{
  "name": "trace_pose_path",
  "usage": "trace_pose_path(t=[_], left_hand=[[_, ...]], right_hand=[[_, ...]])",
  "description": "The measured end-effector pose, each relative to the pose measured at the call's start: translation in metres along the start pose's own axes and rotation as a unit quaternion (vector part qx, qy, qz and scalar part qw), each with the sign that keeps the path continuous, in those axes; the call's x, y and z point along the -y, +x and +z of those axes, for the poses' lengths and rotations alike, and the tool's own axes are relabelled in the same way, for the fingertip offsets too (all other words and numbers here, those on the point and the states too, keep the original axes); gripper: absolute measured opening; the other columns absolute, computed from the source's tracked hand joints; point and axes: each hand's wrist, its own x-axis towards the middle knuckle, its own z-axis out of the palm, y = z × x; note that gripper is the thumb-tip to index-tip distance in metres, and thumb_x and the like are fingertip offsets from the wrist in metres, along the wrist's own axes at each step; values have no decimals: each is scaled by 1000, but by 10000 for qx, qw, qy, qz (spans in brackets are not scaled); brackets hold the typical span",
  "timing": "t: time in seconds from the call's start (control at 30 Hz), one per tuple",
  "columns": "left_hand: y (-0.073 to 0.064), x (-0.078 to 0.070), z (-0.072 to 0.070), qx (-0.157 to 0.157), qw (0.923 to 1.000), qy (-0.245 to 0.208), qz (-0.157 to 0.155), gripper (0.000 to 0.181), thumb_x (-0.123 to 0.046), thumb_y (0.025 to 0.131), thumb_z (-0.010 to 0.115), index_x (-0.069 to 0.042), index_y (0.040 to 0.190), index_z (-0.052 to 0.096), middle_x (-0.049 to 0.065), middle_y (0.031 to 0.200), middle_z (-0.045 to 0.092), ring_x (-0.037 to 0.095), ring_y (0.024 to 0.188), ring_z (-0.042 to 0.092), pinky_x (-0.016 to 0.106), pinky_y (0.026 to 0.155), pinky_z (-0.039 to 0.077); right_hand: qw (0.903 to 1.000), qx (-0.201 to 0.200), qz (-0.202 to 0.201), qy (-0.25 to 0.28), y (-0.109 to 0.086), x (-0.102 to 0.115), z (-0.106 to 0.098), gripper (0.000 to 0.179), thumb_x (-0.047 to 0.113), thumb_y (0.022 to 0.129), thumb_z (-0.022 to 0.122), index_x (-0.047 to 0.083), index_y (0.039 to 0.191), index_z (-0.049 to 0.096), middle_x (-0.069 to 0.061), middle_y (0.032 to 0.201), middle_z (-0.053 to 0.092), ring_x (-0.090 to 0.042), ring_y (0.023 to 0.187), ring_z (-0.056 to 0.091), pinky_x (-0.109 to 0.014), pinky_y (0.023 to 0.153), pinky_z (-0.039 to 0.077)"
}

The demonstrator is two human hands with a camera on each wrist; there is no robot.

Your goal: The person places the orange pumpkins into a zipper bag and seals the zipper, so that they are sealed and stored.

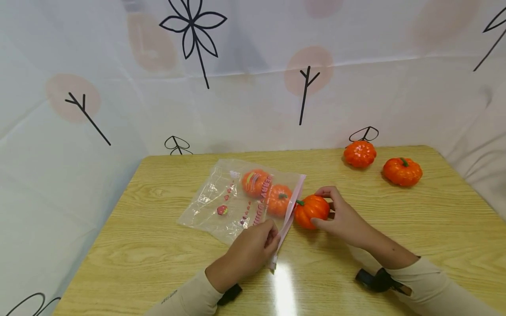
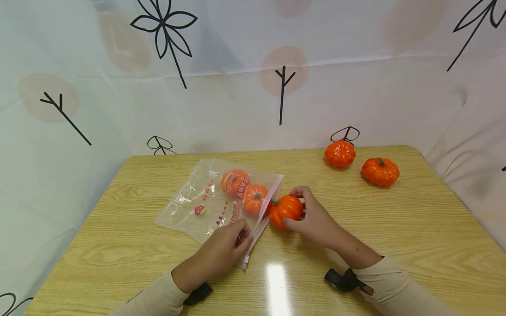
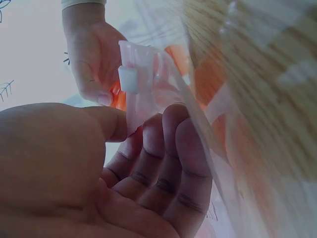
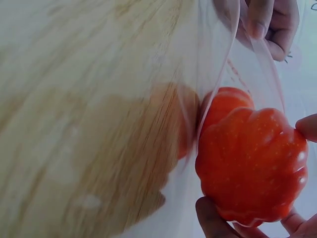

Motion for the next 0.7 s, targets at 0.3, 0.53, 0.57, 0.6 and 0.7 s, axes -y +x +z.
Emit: trace_pose_path(t=[0.3, 0.53, 0.57, 0.6, 0.7], left_hand=[[-1, -4, -1, -109, 9998, 155, 111, 12, -23, 100, 58, -19, 90, 54, -11, 67, 43, 1, 57, 37, 17, 50, 32], [-2, -3, 0, -120, 9997, 176, 121, 12, -19, 97, 59, -19, 86, 53, -11, 68, 43, 0, 59, 38, 16, 51, 32], [-2, -2, 0, -114, 9997, 165, 116, 12, -18, 96, 59, -19, 86, 52, -11, 69, 43, 0, 59, 38, 16, 51, 33], [-2, -2, 0, -106, 9998, 149, 111, 12, -18, 96, 60, -19, 86, 53, -11, 69, 44, -1, 59, 39, 15, 52, 34], [-1, -1, 0, -75, 9999, 88, 88, 12, -19, 96, 61, -19, 87, 53, -11, 71, 45, -1, 61, 40, 15, 53, 36]], right_hand=[[9997, 48, 3, 243, 2, 3, 8, 60, 16, 90, 70, 4, 134, 31, -23, 143, 36, -40, 120, 55, -46, 97, 50], [9987, 117, -78, 487, 4, 4, 14, 60, 14, 90, 69, 4, 134, 30, -22, 142, 35, -39, 121, 54, -41, 94, 50], [9985, 136, -79, 515, 5, 4, 15, 60, 14, 90, 69, 5, 134, 30, -22, 143, 35, -39, 120, 54, -42, 95, 50], [9984, 151, -75, 548, 5, 4, 16, 61, 15, 89, 69, 5, 134, 30, -22, 143, 34, -38, 120, 54, -42, 95, 49], [9978, 168, -46, 636, 6, 5, 19, 61, 15, 89, 69, 6, 134, 29, -21, 143, 33, -37, 120, 54, -43, 96, 49]])
